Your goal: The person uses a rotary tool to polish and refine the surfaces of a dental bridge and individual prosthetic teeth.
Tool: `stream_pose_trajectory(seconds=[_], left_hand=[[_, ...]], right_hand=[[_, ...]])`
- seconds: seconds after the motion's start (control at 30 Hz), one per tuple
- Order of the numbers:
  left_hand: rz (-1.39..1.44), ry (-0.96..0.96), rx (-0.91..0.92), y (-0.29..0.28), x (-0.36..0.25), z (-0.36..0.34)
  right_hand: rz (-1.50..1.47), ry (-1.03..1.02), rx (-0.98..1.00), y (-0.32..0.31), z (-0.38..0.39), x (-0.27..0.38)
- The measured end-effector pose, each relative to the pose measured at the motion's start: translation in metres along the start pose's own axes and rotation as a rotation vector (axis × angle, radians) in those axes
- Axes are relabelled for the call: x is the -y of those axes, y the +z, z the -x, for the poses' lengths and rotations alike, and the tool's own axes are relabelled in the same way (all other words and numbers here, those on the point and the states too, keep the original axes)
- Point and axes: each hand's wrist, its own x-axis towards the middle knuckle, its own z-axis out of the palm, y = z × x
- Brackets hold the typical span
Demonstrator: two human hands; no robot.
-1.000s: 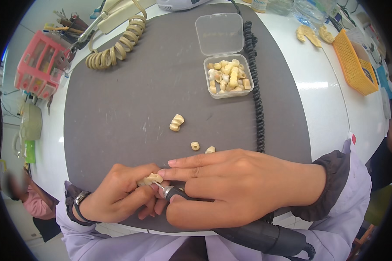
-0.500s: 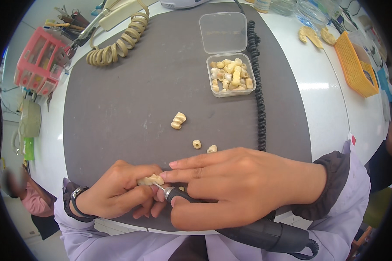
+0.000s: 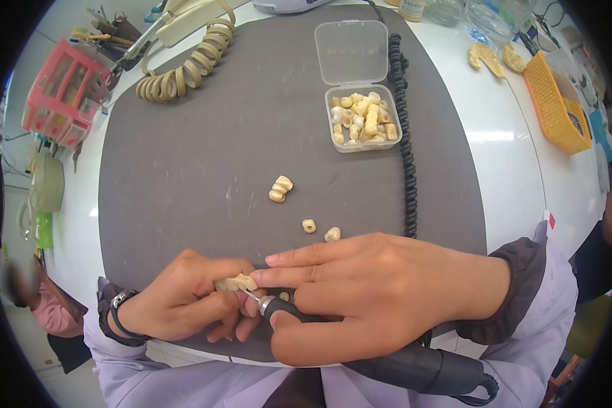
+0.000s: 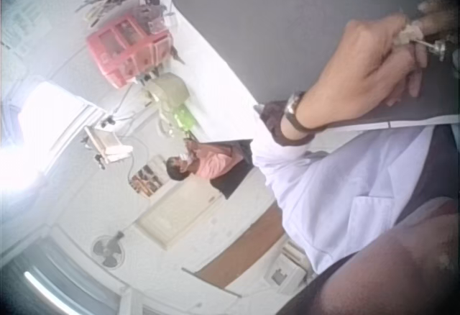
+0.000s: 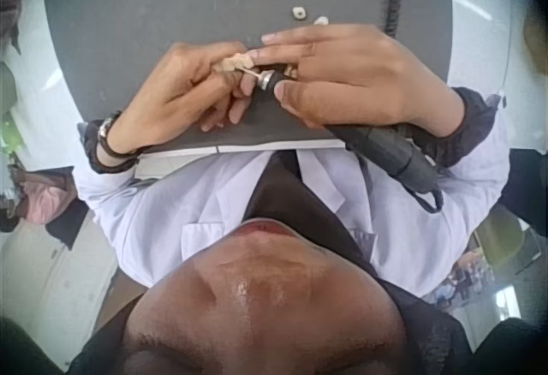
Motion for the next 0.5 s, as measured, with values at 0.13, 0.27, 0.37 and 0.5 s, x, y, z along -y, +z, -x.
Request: stream_pose_trajectory(seconds=[0.13, 0.27, 0.37, 0.5], left_hand=[[-0.007, 0.023, 0.010, 0.0002, 0.0035, -0.0010], [-0.004, 0.018, 0.012, 0.0001, 0.0032, -0.0001], [0.006, 0.014, 0.013, 0.0001, 0.0038, -0.0002], [0.011, 0.012, 0.007, 0.0002, 0.0043, 0.0002]], right_hand=[[0.018, 0.008, -0.018, 0.0009, 0.0016, 0.0003], [0.014, 0.009, -0.008, 0.0011, 0.0007, 0.0004], [0.006, 0.014, -0.001, 0.0006, 0.0004, 0.0008], [0.003, 0.025, -0.019, 0.0016, 0.0006, 0.0009]])
